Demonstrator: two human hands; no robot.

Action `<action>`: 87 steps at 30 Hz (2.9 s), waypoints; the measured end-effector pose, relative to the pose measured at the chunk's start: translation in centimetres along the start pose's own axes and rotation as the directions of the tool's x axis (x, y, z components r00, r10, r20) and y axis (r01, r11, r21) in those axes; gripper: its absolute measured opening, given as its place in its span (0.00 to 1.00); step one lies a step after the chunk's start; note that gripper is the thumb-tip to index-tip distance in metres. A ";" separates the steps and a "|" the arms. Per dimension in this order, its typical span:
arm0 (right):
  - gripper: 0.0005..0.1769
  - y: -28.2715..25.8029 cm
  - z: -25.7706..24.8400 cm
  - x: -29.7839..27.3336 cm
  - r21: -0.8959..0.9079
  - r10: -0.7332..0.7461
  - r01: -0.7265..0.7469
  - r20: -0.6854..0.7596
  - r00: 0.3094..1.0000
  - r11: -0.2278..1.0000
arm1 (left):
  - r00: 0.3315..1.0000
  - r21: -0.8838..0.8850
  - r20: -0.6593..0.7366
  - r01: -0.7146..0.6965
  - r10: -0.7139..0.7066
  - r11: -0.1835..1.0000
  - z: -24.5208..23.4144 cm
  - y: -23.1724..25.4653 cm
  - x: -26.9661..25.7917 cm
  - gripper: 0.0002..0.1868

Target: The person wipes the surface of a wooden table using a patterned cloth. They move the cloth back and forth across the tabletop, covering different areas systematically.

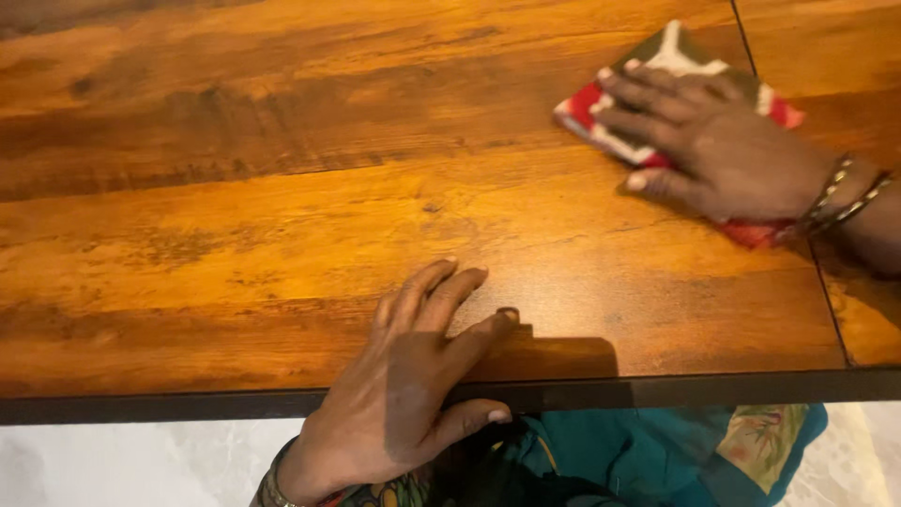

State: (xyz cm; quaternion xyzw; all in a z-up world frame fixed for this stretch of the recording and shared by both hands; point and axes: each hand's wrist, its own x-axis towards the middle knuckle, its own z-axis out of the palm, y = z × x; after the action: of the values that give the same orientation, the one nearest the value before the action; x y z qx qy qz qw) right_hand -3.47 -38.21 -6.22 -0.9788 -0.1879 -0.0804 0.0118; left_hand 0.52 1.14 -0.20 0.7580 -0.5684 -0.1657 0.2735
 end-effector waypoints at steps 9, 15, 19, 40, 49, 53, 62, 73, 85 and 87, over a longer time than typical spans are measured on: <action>0.30 -10.2 -3.0 0.4 0.334 -0.526 0.487 0.032 0.850 0.807 | 0.991 0.006 -0.011 0.134 -0.134 0.991 -0.2 0.5 0.5 0.36; 0.26 -9.3 -2.4 0.5 0.333 -0.582 0.544 0.018 0.813 0.771 | 0.995 0.035 -0.053 0.092 -0.090 0.995 -0.1 0.4 0.2 0.24; 0.29 -5.2 -0.9 0.6 0.189 -0.311 0.292 0.076 0.947 0.937 | 0.995 0.013 -0.070 0.071 -0.070 0.997 -0.3 0.4 0.1 0.23; 0.27 -11.0 -1.8 0.8 0.280 -0.553 0.540 -0.035 0.832 0.794 | 0.964 0.007 -0.206 0.171 -0.166 0.985 0.3 0.3 -0.4 0.38; 0.34 -2.7 0.1 0.6 0.044 0.151 -0.150 -0.028 0.988 0.988 | 0.930 0.031 -0.346 0.147 -0.127 0.989 0.5 0.5 -1.0 0.39; 0.34 -3.8 -0.1 0.7 0.050 0.068 -0.066 -0.030 0.997 0.997 | 0.877 -0.049 -0.462 0.120 -0.129 0.992 0.9 0.4 -1.7 0.38; 0.31 -12.4 -2.3 1.5 0.275 -0.524 0.506 -0.010 0.852 0.818 | 0.841 -0.095 -0.526 0.090 -0.127 0.991 1.6 -0.4 -2.3 0.38; 0.35 -1.3 0.7 0.4 -0.020 0.159 -0.158 0.011 0.987 0.987 | 0.898 0.132 -0.437 0.111 -0.043 0.985 1.4 -0.6 -1.8 0.23; 0.32 -9.0 -1.6 1.4 0.208 -0.444 0.431 0.018 0.896 0.878 | 0.910 0.057 -0.415 0.055 -0.026 0.997 0.7 0.0 -1.7 0.17; 0.32 -9.3 -1.7 1.7 0.217 -0.468 0.452 0.026 0.883 0.865 | 0.905 0.056 -0.425 0.054 -0.025 0.997 0.7 0.0 -1.7 0.17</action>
State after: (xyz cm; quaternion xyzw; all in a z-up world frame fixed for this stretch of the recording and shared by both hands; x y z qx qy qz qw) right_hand -5.57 -29.05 -4.31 -0.9017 -0.4232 -0.0229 0.0857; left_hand -0.42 2.61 -0.84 0.7959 -0.4852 0.0165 0.3616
